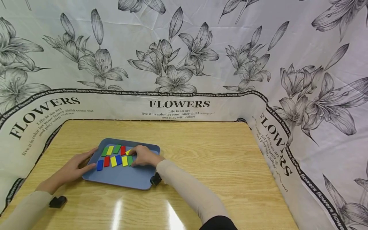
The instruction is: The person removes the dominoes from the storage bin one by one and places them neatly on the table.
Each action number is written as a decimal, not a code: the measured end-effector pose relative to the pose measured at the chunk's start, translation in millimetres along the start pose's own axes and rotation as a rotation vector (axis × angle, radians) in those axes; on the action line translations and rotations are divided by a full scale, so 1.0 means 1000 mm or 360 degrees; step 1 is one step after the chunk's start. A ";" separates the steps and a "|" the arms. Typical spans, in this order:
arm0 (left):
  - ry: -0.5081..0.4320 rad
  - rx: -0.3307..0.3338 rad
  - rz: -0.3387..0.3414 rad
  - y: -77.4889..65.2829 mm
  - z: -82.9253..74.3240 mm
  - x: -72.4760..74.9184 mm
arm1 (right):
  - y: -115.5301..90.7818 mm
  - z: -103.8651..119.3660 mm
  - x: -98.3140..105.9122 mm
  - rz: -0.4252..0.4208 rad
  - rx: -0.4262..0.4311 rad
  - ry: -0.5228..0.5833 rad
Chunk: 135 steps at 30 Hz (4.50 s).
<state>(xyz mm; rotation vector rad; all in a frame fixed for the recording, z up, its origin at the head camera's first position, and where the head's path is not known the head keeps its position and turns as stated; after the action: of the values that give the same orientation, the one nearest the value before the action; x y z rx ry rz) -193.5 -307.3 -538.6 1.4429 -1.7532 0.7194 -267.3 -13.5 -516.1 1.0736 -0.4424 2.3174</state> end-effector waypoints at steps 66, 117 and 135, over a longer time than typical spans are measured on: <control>0.0015 0.0033 0.0004 -0.002 0.001 0.002 | -0.081 -0.038 0.107 -0.0350 0.0055 0.0124; -0.0008 0.0039 0.0002 -0.002 -0.001 0.000 | -0.095 -0.107 0.072 -0.0477 -0.0264 0.0154; -0.0018 0.0038 0.0006 -0.002 0.000 0.001 | -0.093 -0.109 0.069 -0.0433 -0.0249 0.0111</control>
<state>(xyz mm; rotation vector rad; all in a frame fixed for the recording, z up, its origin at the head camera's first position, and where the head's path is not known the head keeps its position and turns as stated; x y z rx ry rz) -191.4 -308.2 -537.6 1.4627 -1.7618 0.7375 -313.6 137.9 -524.9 0.9138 -0.4151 2.0386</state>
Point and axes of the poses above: each hand's wrist, its own y-axis towards the middle knuckle, its own x-axis out of the back of the hand, z = x × y, the point moved 3 cm from there along y, towards the middle knuckle, and after that the axes turned 12 degrees about x, right-handed, at the moved point
